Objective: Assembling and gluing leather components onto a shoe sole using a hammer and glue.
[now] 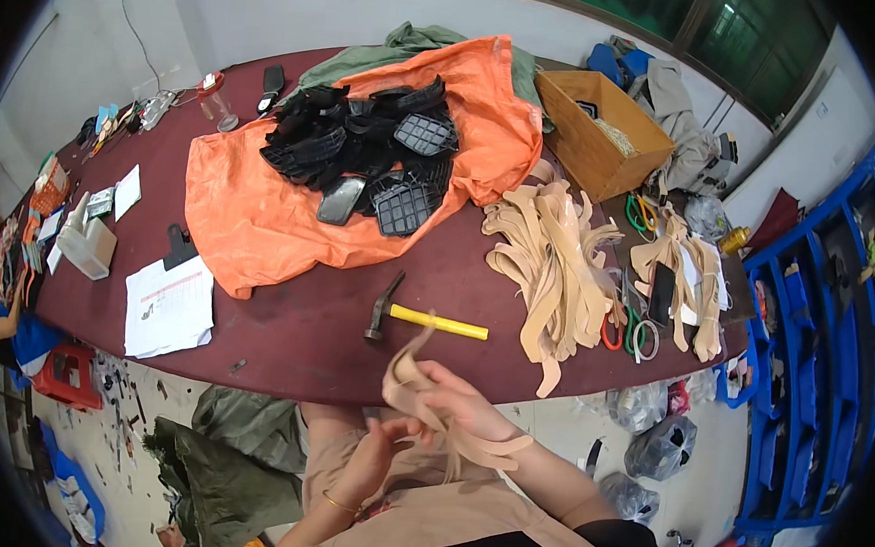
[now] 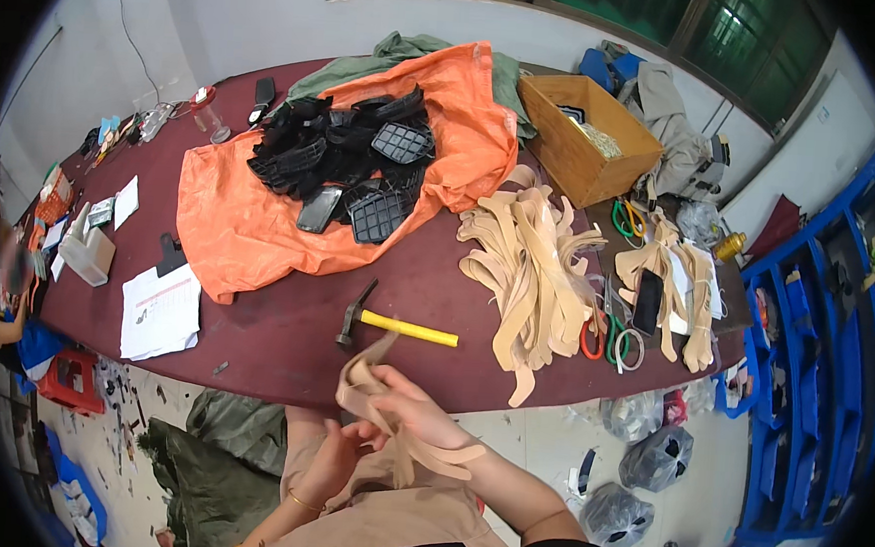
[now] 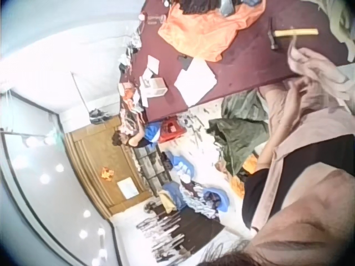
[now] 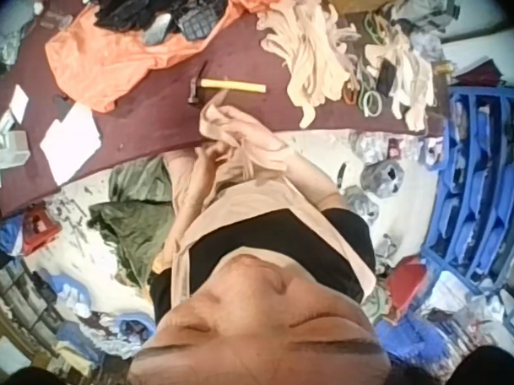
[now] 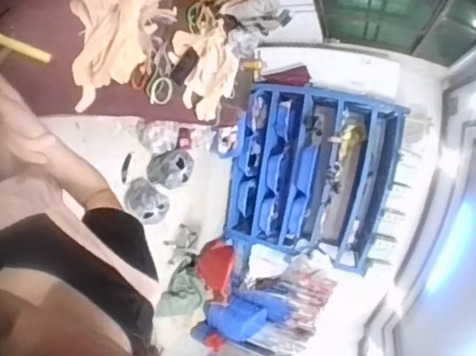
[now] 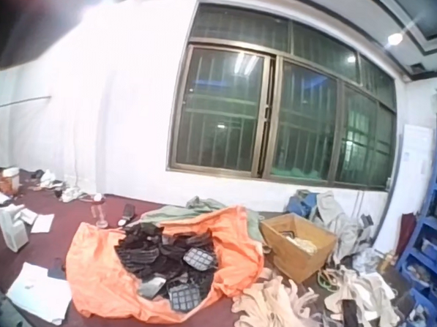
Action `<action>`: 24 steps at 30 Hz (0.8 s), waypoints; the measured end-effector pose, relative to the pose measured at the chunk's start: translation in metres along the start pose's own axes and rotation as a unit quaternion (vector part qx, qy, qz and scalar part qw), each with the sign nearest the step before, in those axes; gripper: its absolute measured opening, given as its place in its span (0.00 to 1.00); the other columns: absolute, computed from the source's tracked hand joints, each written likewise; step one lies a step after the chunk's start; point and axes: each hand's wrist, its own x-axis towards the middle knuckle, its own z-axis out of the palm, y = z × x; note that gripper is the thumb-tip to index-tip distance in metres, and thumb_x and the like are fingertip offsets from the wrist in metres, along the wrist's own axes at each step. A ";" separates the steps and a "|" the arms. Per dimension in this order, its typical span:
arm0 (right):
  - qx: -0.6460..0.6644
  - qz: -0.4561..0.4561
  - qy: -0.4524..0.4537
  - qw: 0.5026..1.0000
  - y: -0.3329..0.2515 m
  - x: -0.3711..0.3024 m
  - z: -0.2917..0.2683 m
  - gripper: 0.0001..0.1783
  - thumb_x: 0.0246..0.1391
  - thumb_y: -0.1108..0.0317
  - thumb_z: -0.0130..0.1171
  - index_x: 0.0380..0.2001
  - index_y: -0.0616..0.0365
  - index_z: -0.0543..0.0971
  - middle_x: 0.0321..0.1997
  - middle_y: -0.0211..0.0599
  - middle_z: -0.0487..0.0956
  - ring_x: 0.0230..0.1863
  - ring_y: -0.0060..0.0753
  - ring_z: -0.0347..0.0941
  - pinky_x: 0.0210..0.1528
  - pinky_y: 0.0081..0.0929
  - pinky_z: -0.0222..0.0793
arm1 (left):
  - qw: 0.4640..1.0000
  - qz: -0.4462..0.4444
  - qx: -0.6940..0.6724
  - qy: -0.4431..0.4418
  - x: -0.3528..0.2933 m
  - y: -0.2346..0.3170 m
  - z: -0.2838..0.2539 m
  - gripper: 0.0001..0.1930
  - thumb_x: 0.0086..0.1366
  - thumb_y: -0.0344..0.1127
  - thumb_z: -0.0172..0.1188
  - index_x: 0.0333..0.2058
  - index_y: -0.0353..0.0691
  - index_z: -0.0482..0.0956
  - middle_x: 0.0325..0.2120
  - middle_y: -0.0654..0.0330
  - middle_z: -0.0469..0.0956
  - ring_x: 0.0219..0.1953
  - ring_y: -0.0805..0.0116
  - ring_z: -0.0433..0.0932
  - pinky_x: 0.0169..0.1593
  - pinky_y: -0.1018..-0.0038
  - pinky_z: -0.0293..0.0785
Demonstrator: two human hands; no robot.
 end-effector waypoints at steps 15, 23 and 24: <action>-0.771 -0.306 0.249 0.501 0.025 0.114 -0.104 0.17 0.48 0.64 0.60 0.45 0.46 0.77 0.51 0.38 0.70 0.52 0.44 0.65 0.53 0.39 0.60 | 0.950 0.211 -0.199 0.115 -0.044 0.113 -0.067 0.17 0.71 0.44 0.45 0.51 0.39 0.65 0.26 0.62 0.75 0.22 0.74 0.73 0.28 0.76 0.71; -0.594 -0.427 0.334 0.594 -0.028 0.120 -0.088 0.17 0.47 0.73 0.61 0.43 0.52 0.77 0.42 0.39 0.72 0.40 0.34 0.69 0.43 0.30 0.66 | 0.968 0.162 -0.131 0.142 0.006 0.101 -0.007 0.10 0.67 0.31 0.50 0.44 0.34 0.70 0.37 0.54 0.77 0.37 0.63 0.79 0.41 0.70 0.77; -0.466 -0.438 0.289 0.712 -0.033 0.097 -0.071 0.15 0.49 0.74 0.60 0.42 0.54 0.77 0.41 0.39 0.73 0.37 0.31 0.71 0.40 0.26 0.68 | 0.969 0.168 -0.110 0.141 0.015 0.101 0.005 0.09 0.66 0.30 0.51 0.44 0.36 0.70 0.37 0.55 0.77 0.37 0.63 0.79 0.41 0.69 0.78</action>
